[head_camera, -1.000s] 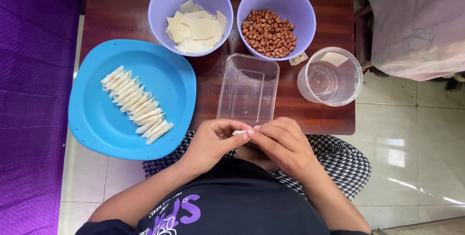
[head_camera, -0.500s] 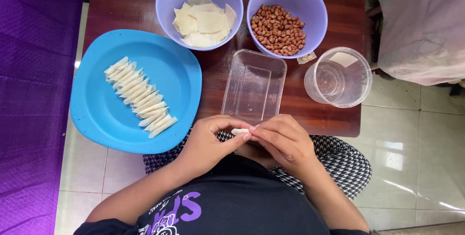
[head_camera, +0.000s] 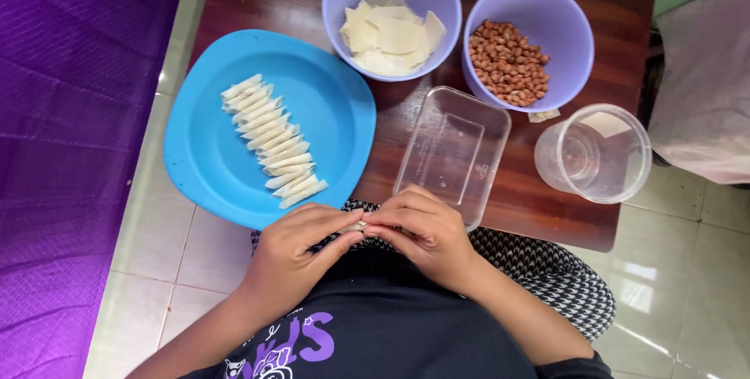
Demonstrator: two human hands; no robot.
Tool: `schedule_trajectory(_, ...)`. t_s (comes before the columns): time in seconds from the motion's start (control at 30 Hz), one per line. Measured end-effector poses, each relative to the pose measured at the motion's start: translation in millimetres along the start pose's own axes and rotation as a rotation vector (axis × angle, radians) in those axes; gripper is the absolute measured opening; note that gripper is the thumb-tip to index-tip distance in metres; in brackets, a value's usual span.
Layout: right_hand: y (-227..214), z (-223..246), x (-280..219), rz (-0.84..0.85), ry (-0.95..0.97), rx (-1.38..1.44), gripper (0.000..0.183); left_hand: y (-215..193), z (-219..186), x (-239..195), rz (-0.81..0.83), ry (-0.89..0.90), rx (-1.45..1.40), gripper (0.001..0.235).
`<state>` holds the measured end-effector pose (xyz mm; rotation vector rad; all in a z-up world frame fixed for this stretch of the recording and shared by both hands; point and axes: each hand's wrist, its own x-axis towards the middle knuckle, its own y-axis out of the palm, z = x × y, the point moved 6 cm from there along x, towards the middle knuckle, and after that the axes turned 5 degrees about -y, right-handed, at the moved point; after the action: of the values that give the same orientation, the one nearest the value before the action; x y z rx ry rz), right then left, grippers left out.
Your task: The person sits at a table and folds square wrappers around peanuts to make dumplings. They place each finished dumpling on a blue plate.
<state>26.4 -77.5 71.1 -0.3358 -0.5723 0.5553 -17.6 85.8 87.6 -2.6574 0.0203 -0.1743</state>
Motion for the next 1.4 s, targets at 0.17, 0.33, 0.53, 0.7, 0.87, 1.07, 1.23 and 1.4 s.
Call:
schedule_trajectory(0.17, 26.1, 3.6, 22.5, 0.140, -0.040, 0.022, 0.014, -25.4, 9.7, -14.7, -0.080, -0.047, 0.064, 0.022)
schedule_trajectory(0.33, 46.3, 6.5, 44.5, 0.230, -0.071, 0.048, 0.014, -43.4, 25.0, -22.0, -0.162, -0.111, 0.089, 0.019)
schedule_trajectory(0.53, 62.4, -1.1, 81.2, 0.222, -0.054, 0.042, 0.006, -67.2, 44.4, -17.3, -0.336, -0.032, 0.042, 0.018)
schedule_trajectory(0.7, 73.0, -16.5, 110.2, 0.317, 0.085, 0.119, 0.005, -81.2, 56.9, -2.1, -0.340, -0.058, 0.110, 0.015)
schedule_trajectory(0.87, 76.3, -24.0, 137.4, 0.334, 0.165, 0.060, 0.007, -99.9, 59.8, 23.4, -0.320, -0.063, 0.131, 0.015)
schedule_trajectory(1.07, 86.2, -43.0, 178.7, 0.345, 0.165, -0.062, 0.007, -122.2, 76.7, 54.7, -0.306, -0.064, 0.206, 0.012)
schedule_trajectory(1.23, 97.3, -61.6, 205.2, 0.323, 0.133, -0.091, 0.005, -132.8, 97.3, 74.8, -0.326, -0.062, 0.387, 0.010)
schedule_trajectory(1.4, 104.7, -64.5, 215.7, 0.347, 0.097, -0.076, 0.008, -128.9, 111.0, 81.8, -0.364, -0.005, 0.668, 0.004)
